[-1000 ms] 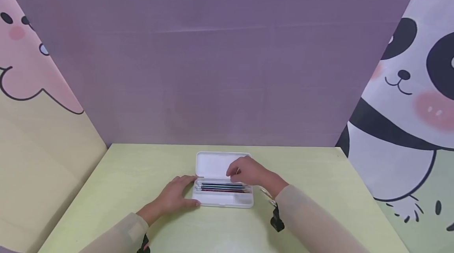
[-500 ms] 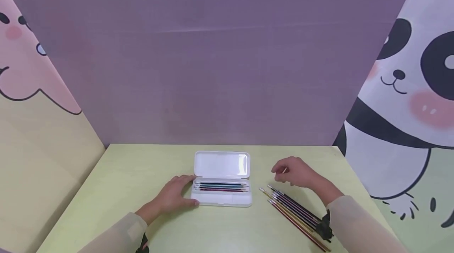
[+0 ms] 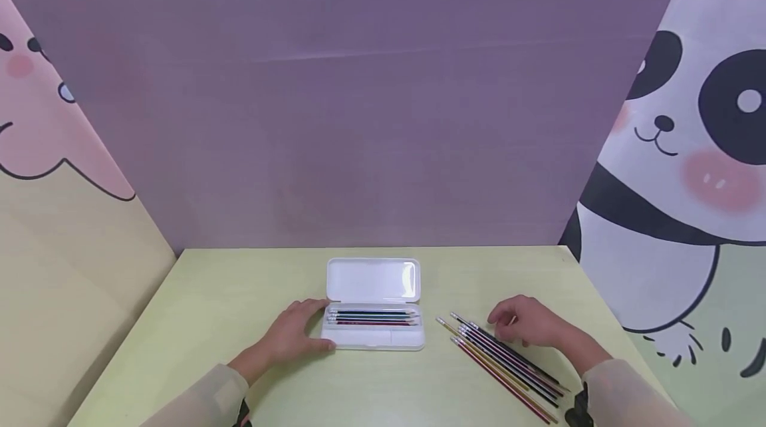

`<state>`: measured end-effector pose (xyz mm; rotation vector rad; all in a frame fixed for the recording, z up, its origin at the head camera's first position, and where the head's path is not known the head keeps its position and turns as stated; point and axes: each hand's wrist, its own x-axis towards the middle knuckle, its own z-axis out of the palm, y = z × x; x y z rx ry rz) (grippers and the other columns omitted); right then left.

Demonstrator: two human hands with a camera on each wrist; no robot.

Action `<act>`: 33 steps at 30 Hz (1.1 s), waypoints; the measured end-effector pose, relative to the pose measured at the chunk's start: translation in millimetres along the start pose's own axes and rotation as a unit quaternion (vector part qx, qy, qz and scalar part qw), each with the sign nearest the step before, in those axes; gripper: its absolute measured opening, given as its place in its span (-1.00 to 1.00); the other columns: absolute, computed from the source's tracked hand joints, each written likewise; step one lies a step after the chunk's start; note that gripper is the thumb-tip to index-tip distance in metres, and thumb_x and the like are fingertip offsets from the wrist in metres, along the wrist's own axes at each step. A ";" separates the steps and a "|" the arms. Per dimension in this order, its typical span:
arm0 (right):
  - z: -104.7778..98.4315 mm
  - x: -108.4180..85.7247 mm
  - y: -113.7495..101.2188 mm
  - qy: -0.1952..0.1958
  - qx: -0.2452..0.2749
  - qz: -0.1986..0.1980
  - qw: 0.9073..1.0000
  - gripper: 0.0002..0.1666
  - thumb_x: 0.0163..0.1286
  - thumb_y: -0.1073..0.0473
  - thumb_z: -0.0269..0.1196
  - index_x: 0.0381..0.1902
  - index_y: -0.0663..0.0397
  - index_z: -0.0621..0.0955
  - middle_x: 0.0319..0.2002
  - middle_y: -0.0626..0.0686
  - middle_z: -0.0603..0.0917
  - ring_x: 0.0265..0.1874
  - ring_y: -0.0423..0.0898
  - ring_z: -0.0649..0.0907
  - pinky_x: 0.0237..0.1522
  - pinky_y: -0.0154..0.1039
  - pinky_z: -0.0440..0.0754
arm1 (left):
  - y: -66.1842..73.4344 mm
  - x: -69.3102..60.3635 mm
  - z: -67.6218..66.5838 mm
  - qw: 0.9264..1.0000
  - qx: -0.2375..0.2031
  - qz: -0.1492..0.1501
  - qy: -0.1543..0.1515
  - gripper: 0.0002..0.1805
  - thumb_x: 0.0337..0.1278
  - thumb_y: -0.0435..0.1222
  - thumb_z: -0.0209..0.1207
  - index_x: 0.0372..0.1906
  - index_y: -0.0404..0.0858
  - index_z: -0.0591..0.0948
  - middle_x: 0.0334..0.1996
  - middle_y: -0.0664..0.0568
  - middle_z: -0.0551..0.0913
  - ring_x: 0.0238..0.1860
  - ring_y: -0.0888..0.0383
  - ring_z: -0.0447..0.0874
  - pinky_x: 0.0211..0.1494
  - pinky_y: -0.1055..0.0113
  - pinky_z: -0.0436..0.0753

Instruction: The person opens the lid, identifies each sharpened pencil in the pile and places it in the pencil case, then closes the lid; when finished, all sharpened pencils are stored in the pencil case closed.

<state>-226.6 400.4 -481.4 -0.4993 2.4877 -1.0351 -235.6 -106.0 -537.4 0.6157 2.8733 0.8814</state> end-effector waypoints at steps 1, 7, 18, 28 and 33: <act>0.7 -0.1 2.4 -0.002 0.000 -0.001 1.000 -0.75 0.39 0.31 0.32 0.01 0.25 0.68 -0.29 0.11 0.72 -0.48 -0.18 0.60 -0.59 -0.24 0.61 | 0.2 0.0 0.0 1.000 0.000 0.000 0.001 0.01 -0.07 0.21 0.46 0.49 -0.11 0.40 0.41 0.00 0.50 0.36 -0.10 0.42 0.46 -0.15 0.38; 3.2 0.8 8.1 -0.003 -0.015 -0.005 1.000 -0.81 0.33 0.35 0.35 -0.10 0.12 0.75 -0.35 0.08 0.70 -0.54 -0.22 0.56 -0.60 -0.33 0.56 | 1.6 -0.6 -0.8 1.000 -0.004 0.000 0.003 0.01 -0.08 0.19 0.47 0.49 -0.13 0.40 0.41 -0.02 0.50 0.38 -0.13 0.42 0.47 -0.18 0.36; 6.1 7.7 6.4 0.015 -0.081 -0.044 0.996 -0.85 0.25 0.30 0.41 -0.19 0.06 0.76 -0.47 -0.12 0.66 -0.55 -0.34 0.52 -0.52 -0.36 0.53 | 1.9 -0.4 -1.3 1.000 -0.001 -0.005 -0.001 0.01 -0.07 0.18 0.48 0.49 -0.14 0.40 0.42 -0.04 0.49 0.40 -0.16 0.40 0.49 -0.19 0.34; 6.5 12.0 1.2 0.055 -0.137 -0.042 0.988 -0.84 0.23 0.29 0.42 -0.21 0.01 0.79 -0.38 -0.16 0.71 -0.47 -0.35 0.50 -0.43 -0.38 0.50 | 0.7 -0.6 -0.6 1.000 0.000 -0.010 -0.004 0.02 -0.06 0.21 0.46 0.50 -0.11 0.39 0.43 -0.02 0.48 0.42 -0.16 0.38 0.50 -0.19 0.32; 4.0 18.8 -20.6 0.057 -0.131 -0.069 0.987 -0.84 0.28 0.30 0.40 -0.17 0.09 0.78 -0.36 -0.12 0.73 -0.47 -0.32 0.54 -0.43 -0.37 0.57 | 1.8 -1.5 -1.5 1.000 -0.003 -0.009 -0.002 0.01 -0.06 0.20 0.46 0.50 -0.12 0.39 0.43 -0.03 0.48 0.41 -0.16 0.39 0.50 -0.20 0.33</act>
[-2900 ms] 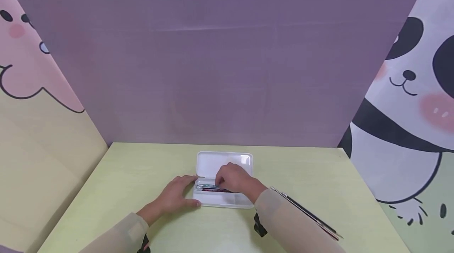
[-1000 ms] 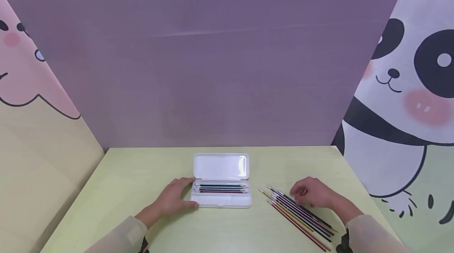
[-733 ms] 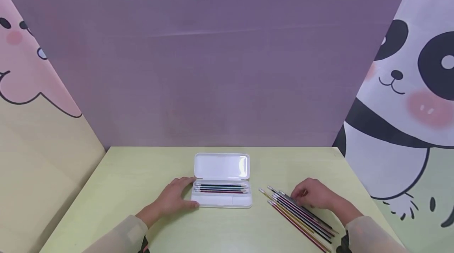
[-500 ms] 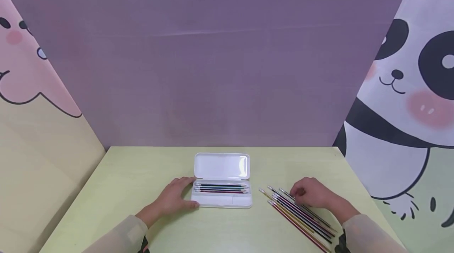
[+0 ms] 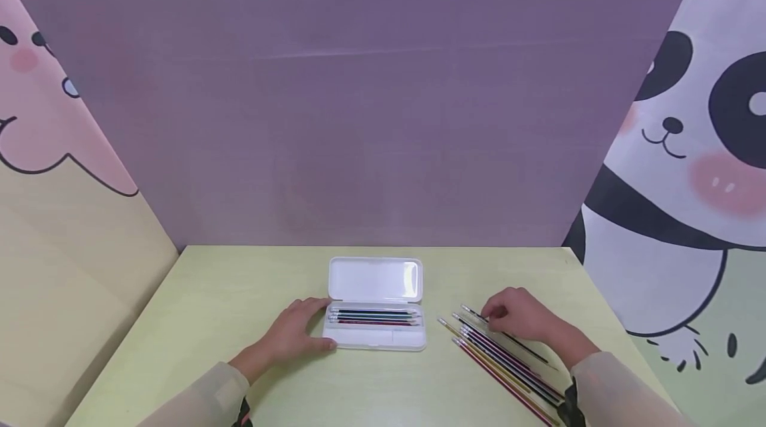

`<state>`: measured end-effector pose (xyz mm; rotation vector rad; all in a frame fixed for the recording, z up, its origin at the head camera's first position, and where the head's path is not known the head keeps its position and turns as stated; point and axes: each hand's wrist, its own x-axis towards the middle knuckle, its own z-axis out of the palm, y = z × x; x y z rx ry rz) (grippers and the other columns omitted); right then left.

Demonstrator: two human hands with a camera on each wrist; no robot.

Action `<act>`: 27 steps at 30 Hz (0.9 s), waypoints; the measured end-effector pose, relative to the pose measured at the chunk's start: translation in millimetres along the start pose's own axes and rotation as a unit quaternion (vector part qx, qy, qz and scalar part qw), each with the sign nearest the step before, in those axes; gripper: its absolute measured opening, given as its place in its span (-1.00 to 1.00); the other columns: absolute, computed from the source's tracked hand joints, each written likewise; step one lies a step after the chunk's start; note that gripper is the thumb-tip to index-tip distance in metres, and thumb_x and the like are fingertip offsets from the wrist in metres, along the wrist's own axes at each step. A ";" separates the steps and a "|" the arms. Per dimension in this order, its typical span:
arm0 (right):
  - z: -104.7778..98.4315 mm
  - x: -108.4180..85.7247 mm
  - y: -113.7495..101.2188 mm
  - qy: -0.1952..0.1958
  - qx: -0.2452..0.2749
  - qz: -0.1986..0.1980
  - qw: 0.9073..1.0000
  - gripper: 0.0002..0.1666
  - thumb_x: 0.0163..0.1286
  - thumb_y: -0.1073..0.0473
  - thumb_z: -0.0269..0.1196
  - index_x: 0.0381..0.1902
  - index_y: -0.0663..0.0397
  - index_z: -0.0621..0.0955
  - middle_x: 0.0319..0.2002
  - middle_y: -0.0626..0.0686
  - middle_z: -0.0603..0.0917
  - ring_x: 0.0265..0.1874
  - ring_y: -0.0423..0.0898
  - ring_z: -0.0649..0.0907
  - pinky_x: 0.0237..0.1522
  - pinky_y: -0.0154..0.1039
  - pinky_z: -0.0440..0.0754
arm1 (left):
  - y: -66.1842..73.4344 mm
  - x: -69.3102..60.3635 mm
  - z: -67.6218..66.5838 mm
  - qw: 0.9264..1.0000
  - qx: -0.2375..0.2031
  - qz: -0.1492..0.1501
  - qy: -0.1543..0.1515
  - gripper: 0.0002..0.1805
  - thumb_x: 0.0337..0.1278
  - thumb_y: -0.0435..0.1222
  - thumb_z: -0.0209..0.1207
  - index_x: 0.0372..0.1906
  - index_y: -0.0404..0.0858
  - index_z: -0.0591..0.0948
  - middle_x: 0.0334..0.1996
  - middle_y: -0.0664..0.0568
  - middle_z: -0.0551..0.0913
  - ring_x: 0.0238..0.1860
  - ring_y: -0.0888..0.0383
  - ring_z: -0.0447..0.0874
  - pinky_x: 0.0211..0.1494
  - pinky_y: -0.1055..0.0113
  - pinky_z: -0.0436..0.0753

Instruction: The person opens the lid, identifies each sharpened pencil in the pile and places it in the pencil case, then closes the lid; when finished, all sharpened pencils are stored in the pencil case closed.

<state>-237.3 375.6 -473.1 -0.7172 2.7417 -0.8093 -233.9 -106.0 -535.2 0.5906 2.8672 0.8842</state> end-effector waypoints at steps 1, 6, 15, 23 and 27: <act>-1.6 4.2 -5.4 0.000 0.001 -0.006 1.000 -0.84 0.29 0.31 0.40 -0.16 0.11 0.77 -0.36 -0.11 0.73 -0.47 -0.31 0.54 -0.42 -0.36 0.59 | -0.3 -0.6 0.0 1.000 0.000 -0.001 0.000 0.01 -0.05 0.20 0.46 0.50 -0.11 0.39 0.43 -0.02 0.48 0.41 -0.16 0.39 0.50 -0.20 0.33; -6.6 30.5 -33.9 -0.008 0.010 -0.025 1.000 -0.83 0.31 0.32 0.39 -0.14 0.16 0.76 -0.33 -0.09 0.75 -0.42 -0.28 0.61 -0.37 -0.34 0.65 | -1.9 -0.1 -0.2 1.000 0.006 -0.005 -0.001 0.02 -0.05 0.22 0.46 0.52 -0.10 0.38 0.44 -0.02 0.47 0.44 -0.17 0.36 0.52 -0.20 0.30; 8.9 83.4 -86.6 -0.037 -0.009 -0.069 0.997 -0.84 0.33 0.32 0.37 -0.19 -0.03 0.78 -0.34 -0.15 0.74 -0.37 -0.27 0.63 -0.28 -0.35 0.67 | 0.1 6.8 -1.0 0.999 0.035 -0.003 -0.012 0.01 -0.07 0.21 0.47 0.50 -0.09 0.41 0.40 0.00 0.52 0.35 -0.07 0.42 0.48 -0.12 0.38; 41.3 121.9 -123.7 -0.063 -0.001 -0.109 0.992 -0.79 0.33 0.37 0.36 -0.17 0.00 0.80 -0.33 -0.18 0.75 -0.34 -0.28 0.64 -0.20 -0.35 0.68 | 3.2 6.6 -4.4 0.999 0.050 0.006 -0.017 0.01 -0.12 0.21 0.48 0.45 -0.14 0.45 0.35 -0.05 0.55 0.35 -0.12 0.44 0.44 -0.16 0.41; 54.1 138.4 -134.5 -0.067 -0.012 -0.115 0.991 -0.79 0.34 0.35 0.35 -0.16 -0.03 0.80 -0.30 -0.12 0.78 -0.33 -0.27 0.63 -0.16 -0.33 0.67 | 4.0 8.7 -4.8 0.999 0.050 0.004 -0.018 0.00 -0.10 0.22 0.47 0.46 -0.12 0.45 0.35 -0.04 0.55 0.35 -0.10 0.43 0.44 -0.15 0.42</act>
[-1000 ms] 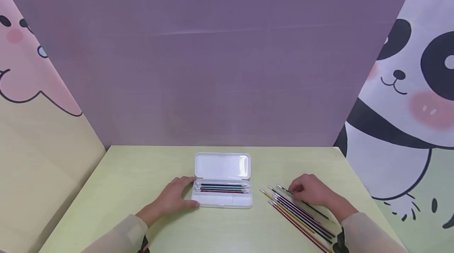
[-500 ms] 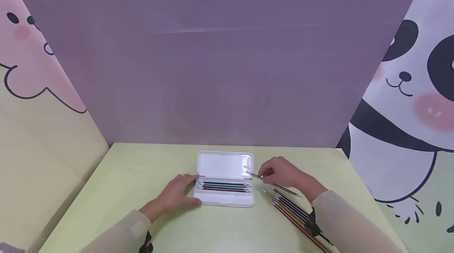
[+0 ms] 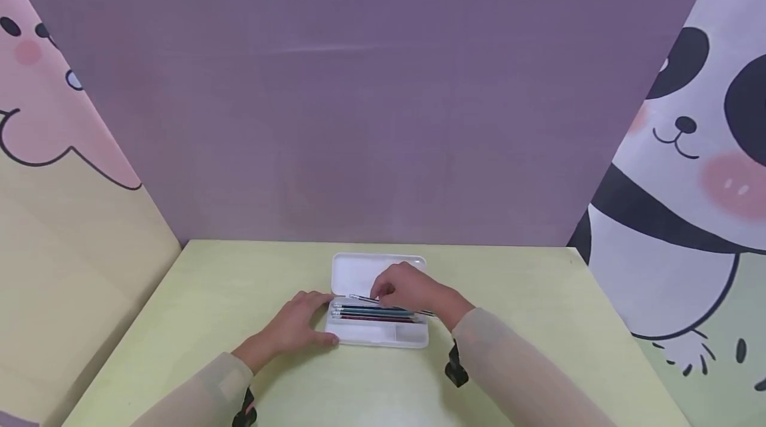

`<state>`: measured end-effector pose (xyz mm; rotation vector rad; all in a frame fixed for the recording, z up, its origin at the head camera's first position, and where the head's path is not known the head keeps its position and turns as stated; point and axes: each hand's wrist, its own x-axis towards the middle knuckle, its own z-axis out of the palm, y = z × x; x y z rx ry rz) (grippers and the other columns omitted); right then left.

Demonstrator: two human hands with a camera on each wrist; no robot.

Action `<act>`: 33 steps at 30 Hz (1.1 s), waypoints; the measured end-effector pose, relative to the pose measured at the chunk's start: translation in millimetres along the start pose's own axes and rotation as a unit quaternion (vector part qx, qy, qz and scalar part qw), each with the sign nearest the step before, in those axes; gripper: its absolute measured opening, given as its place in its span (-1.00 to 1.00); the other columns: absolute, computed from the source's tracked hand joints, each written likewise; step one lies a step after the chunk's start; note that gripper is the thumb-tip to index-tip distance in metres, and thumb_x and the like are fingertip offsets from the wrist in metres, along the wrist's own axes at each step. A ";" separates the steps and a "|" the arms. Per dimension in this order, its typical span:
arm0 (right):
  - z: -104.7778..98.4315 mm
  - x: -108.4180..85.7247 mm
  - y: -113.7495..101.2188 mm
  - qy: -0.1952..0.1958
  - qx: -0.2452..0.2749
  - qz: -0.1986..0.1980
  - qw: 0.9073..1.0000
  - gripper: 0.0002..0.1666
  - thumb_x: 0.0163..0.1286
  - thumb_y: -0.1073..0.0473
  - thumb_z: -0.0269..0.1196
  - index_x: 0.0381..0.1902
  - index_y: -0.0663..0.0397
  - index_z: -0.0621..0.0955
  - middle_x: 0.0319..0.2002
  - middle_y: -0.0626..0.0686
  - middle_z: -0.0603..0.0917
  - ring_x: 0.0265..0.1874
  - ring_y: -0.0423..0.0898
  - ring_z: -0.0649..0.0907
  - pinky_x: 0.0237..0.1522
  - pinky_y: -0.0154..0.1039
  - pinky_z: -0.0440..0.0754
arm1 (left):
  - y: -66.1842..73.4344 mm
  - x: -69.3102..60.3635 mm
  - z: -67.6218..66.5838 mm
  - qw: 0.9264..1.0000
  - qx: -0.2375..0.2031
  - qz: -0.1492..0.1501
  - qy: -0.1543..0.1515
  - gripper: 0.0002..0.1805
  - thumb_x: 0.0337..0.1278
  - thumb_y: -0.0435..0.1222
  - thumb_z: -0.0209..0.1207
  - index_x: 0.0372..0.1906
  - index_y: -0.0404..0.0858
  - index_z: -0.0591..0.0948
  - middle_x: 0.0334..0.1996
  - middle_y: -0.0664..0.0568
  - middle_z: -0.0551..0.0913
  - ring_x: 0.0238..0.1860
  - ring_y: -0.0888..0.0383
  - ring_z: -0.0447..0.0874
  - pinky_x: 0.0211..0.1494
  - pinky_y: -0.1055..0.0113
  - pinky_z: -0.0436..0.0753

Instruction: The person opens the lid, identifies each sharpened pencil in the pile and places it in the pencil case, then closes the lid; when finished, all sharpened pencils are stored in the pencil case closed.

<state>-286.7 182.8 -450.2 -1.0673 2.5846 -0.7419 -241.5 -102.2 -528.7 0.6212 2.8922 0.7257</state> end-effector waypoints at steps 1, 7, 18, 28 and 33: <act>3.0 4.8 -1.1 -0.003 -0.002 0.007 1.000 -0.80 0.35 0.34 0.36 -0.16 -0.05 0.80 -0.29 -0.12 0.78 -0.32 -0.26 0.63 -0.15 -0.33 0.67 | -0.2 0.1 -0.2 1.000 0.000 0.000 0.000 0.00 -0.10 0.22 0.47 0.46 -0.13 0.45 0.35 -0.03 0.55 0.35 -0.10 0.43 0.44 -0.15 0.42; 17.9 24.5 -4.5 -0.020 0.005 0.041 0.999 -0.81 0.35 0.29 0.39 -0.16 -0.11 0.81 -0.25 -0.10 0.79 -0.27 -0.22 0.64 -0.08 -0.25 0.68 | -0.1 1.7 0.1 1.000 -0.001 -0.002 -0.006 0.00 -0.09 0.21 0.47 0.46 -0.16 0.44 0.36 -0.03 0.54 0.34 -0.09 0.43 0.44 -0.12 0.43; 41.3 41.3 -6.2 -0.026 -0.016 0.045 0.999 -0.81 0.28 0.33 0.40 -0.24 -0.09 0.81 -0.36 -0.19 0.77 -0.33 -0.30 0.63 -0.12 -0.28 0.66 | 1.6 0.7 -0.5 1.000 -0.007 0.001 0.000 0.00 -0.10 0.17 0.50 0.44 -0.23 0.45 0.34 -0.06 0.55 0.28 -0.09 0.46 0.40 -0.12 0.46; 48.7 41.1 -12.0 -0.003 -0.022 0.070 0.997 -0.81 0.23 0.34 0.47 -0.33 -0.11 0.80 -0.35 -0.14 0.79 -0.34 -0.27 0.63 -0.10 -0.25 0.66 | -2.3 3.7 3.8 1.000 -0.010 -0.008 -0.001 0.01 -0.11 0.17 0.50 0.46 -0.18 0.44 0.37 -0.03 0.54 0.29 -0.07 0.44 0.41 -0.11 0.45; 50.1 41.4 -13.0 0.005 -0.027 0.078 0.997 -0.81 0.21 0.31 0.50 -0.35 -0.15 0.78 -0.40 -0.24 0.73 -0.35 -0.27 0.61 -0.09 -0.23 0.65 | -1.5 3.0 2.4 1.000 -0.013 -0.011 -0.003 0.01 -0.09 0.17 0.49 0.47 -0.19 0.43 0.38 -0.03 0.53 0.34 -0.09 0.44 0.43 -0.13 0.42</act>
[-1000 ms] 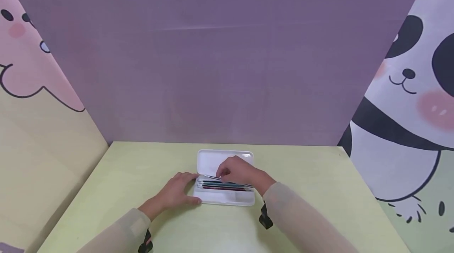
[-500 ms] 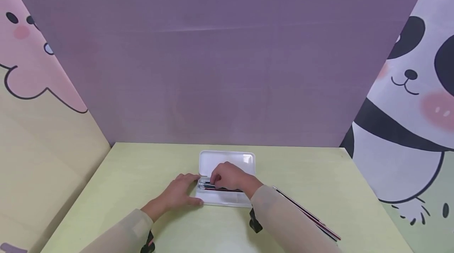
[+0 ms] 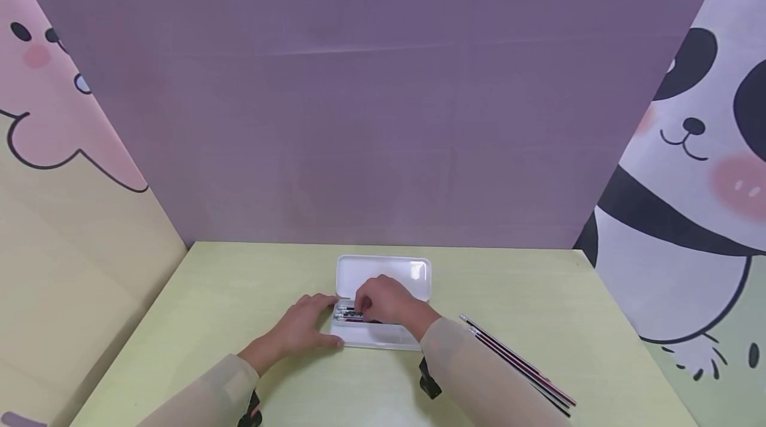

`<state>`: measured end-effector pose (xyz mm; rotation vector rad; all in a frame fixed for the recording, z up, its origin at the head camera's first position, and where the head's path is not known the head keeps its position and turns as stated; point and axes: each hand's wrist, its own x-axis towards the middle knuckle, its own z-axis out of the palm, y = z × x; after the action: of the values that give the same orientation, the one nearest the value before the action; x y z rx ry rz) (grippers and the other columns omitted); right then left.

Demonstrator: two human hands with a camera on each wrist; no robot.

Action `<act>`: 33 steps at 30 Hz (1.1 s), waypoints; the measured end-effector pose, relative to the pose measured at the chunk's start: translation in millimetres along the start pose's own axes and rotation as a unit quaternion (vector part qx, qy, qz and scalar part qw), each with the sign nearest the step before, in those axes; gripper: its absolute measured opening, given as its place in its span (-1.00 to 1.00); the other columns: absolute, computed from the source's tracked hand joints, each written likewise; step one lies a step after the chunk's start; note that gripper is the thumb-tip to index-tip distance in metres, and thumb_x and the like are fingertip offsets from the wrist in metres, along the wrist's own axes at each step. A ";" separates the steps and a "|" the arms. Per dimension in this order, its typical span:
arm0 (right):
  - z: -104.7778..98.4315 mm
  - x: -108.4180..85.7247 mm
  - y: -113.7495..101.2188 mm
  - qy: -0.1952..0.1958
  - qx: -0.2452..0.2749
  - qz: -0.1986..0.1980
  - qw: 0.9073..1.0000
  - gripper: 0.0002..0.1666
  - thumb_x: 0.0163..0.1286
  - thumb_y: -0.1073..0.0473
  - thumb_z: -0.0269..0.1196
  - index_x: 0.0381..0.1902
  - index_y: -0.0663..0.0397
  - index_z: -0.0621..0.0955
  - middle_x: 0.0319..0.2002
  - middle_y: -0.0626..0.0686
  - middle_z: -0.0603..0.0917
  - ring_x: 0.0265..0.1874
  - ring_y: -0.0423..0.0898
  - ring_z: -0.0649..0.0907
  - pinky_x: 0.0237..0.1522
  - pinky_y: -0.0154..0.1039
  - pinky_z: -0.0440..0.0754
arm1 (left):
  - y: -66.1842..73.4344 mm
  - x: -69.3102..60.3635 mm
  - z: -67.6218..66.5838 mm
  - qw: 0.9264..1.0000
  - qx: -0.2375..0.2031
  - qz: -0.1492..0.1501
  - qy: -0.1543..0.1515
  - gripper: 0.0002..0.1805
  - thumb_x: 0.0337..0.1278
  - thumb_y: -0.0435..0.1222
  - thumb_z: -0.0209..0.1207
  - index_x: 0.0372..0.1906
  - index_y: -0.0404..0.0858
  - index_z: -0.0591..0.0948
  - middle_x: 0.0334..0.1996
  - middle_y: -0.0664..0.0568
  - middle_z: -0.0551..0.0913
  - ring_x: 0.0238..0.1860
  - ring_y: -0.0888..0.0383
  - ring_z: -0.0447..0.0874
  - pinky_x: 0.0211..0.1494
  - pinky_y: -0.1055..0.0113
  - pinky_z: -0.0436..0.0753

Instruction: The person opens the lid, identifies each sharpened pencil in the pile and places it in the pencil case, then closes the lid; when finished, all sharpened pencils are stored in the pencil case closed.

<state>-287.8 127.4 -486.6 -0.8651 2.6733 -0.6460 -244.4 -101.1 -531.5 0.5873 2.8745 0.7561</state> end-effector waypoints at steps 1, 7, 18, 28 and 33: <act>0.3 -0.3 0.4 0.002 0.000 0.000 1.000 -0.81 0.21 0.31 0.50 -0.35 -0.15 0.77 -0.40 -0.24 0.73 -0.35 -0.27 0.61 -0.09 -0.23 0.65 | 0.4 -0.3 -0.4 1.000 -0.002 0.000 0.000 0.01 -0.09 0.17 0.49 0.47 -0.19 0.43 0.38 -0.03 0.53 0.34 -0.10 0.43 0.44 -0.13 0.42; -1.5 -4.6 5.4 0.016 0.007 -0.012 1.000 -0.82 0.24 0.29 0.48 -0.37 -0.16 0.76 -0.40 -0.22 0.75 -0.36 -0.29 0.63 -0.11 -0.26 0.66 | 2.5 -1.8 -2.7 1.000 -0.002 0.000 -0.002 0.01 -0.08 0.18 0.48 0.47 -0.20 0.43 0.39 -0.05 0.52 0.37 -0.12 0.42 0.45 -0.14 0.41; -30.3 -27.7 25.0 -0.003 0.052 -0.036 0.998 -0.87 0.30 0.26 0.43 -0.21 -0.04 0.78 -0.30 -0.21 0.75 -0.26 -0.24 0.68 -0.10 -0.23 0.70 | 2.7 -2.5 -2.4 1.000 -0.005 0.010 0.005 0.02 -0.11 0.17 0.49 0.46 -0.22 0.44 0.40 -0.08 0.51 0.41 -0.18 0.41 0.46 -0.18 0.38; -82.1 -85.4 60.7 0.032 0.094 0.004 0.995 -0.80 0.35 0.25 0.41 -0.08 0.15 0.74 -0.20 0.01 0.77 -0.25 -0.12 0.72 -0.27 -0.29 0.73 | 4.4 -3.5 -0.9 1.000 0.003 0.004 0.006 0.03 -0.11 0.20 0.48 0.47 -0.19 0.42 0.42 -0.07 0.50 0.42 -0.17 0.41 0.48 -0.16 0.39; -94.0 -120.7 88.8 0.037 0.098 0.029 0.994 -0.80 0.38 0.23 0.38 -0.06 0.13 0.72 -0.20 0.03 0.76 -0.30 -0.14 0.73 -0.38 -0.19 0.74 | 5.0 -5.0 -2.2 1.000 -0.001 0.006 0.006 0.03 -0.11 0.17 0.50 0.47 -0.21 0.42 0.41 -0.09 0.50 0.41 -0.18 0.42 0.46 -0.17 0.40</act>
<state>-270.7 295.9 -435.5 -0.7206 2.6313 -0.9246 -238.5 -100.0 -527.1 0.6034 2.8835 0.7669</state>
